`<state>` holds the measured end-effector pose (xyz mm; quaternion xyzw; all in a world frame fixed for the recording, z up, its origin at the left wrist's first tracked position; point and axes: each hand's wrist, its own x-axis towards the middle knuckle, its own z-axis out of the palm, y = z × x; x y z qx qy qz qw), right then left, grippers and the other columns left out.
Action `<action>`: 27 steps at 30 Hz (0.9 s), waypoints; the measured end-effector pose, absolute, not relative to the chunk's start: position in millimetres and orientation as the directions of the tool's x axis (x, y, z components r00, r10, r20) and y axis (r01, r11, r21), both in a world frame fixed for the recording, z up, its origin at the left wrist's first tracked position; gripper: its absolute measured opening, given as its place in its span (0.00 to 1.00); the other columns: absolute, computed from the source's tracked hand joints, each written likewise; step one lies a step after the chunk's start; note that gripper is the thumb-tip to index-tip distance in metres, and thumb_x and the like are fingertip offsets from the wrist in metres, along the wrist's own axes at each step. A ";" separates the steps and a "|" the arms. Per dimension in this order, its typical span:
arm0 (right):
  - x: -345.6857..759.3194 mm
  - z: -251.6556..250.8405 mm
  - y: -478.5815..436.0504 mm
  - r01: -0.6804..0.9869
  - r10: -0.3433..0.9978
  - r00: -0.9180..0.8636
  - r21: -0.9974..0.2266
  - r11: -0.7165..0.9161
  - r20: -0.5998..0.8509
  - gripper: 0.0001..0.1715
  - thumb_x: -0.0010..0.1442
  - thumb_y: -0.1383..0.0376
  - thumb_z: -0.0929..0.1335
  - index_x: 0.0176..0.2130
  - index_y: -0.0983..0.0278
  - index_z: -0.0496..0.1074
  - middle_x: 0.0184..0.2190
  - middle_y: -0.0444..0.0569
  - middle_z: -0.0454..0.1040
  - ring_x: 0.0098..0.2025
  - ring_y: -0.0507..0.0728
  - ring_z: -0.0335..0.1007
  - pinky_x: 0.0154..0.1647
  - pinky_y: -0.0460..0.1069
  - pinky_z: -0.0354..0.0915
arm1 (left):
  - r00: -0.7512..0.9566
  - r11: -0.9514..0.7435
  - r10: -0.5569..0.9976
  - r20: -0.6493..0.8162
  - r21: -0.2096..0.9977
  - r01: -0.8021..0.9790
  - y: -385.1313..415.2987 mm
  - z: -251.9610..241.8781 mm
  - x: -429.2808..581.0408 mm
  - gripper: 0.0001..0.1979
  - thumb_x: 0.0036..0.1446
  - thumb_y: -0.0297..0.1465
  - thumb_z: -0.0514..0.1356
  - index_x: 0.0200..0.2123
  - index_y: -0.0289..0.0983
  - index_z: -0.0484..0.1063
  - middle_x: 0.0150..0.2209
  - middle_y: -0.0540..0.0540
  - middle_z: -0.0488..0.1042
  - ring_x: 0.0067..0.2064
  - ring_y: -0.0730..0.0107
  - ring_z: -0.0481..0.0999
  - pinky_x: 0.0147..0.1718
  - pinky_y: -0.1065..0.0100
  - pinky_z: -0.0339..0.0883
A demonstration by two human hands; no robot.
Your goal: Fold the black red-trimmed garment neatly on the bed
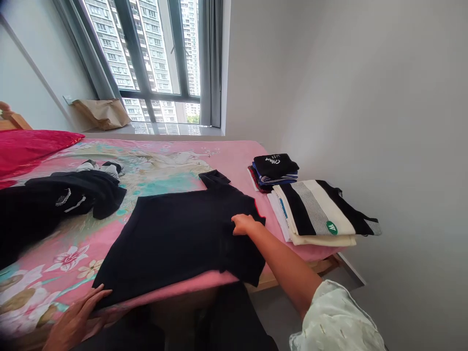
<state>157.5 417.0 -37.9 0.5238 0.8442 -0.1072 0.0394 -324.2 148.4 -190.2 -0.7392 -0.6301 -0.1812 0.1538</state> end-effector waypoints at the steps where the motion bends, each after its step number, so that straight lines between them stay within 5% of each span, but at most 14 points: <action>1: 158.2 -32.6 417.8 0.892 0.879 -0.450 -0.126 0.434 -0.157 0.22 0.44 0.64 0.72 0.42 0.60 0.71 0.41 0.50 0.75 0.42 0.61 0.71 0.41 0.51 0.63 | 0.125 -0.147 0.883 0.452 0.013 0.989 148.3 -190.6 -324.3 0.20 0.49 0.36 0.56 0.48 0.42 0.68 0.51 0.41 0.72 0.51 0.57 0.73 0.46 0.63 0.68; 7: 169.6 1.8 392.2 0.873 0.869 -0.480 -0.035 0.487 0.123 0.13 0.56 0.68 0.63 0.43 0.65 0.66 0.45 0.55 0.69 0.49 0.61 0.62 0.48 0.52 0.58 | 0.065 -0.135 0.891 0.449 0.125 0.983 147.7 -192.4 -322.6 0.22 0.48 0.41 0.57 0.48 0.43 0.69 0.53 0.42 0.71 0.51 0.51 0.73 0.45 0.58 0.69; 13: 179.3 -53.0 301.8 0.795 0.788 -0.599 -0.012 0.607 0.141 0.12 0.51 0.71 0.66 0.39 0.65 0.67 0.40 0.53 0.71 0.43 0.61 0.65 0.43 0.53 0.62 | 0.094 -0.163 0.868 0.488 0.101 0.981 147.1 -193.1 -319.2 0.21 0.48 0.36 0.56 0.48 0.43 0.68 0.52 0.41 0.72 0.51 0.52 0.73 0.46 0.58 0.68; 19: 202.6 -117.6 264.7 0.708 0.697 -0.612 -0.133 0.693 0.373 0.28 0.54 0.68 0.65 0.55 0.68 0.61 0.52 0.59 0.67 0.55 0.65 0.60 0.54 0.61 0.61 | 0.074 -0.145 0.889 0.452 0.123 0.982 143.8 -183.1 -316.8 0.23 0.47 0.30 0.54 0.49 0.44 0.68 0.54 0.43 0.71 0.52 0.56 0.73 0.49 0.60 0.67; 27: 206.4 -118.2 276.1 0.692 0.677 -0.593 -0.154 0.705 0.436 0.33 0.45 0.78 0.60 0.52 0.69 0.64 0.49 0.59 0.67 0.53 0.62 0.62 0.55 0.59 0.64 | -0.010 -0.069 0.928 0.373 0.198 0.978 132.6 -149.3 -300.7 0.23 0.51 0.29 0.55 0.53 0.44 0.65 0.55 0.45 0.70 0.54 0.60 0.71 0.53 0.59 0.63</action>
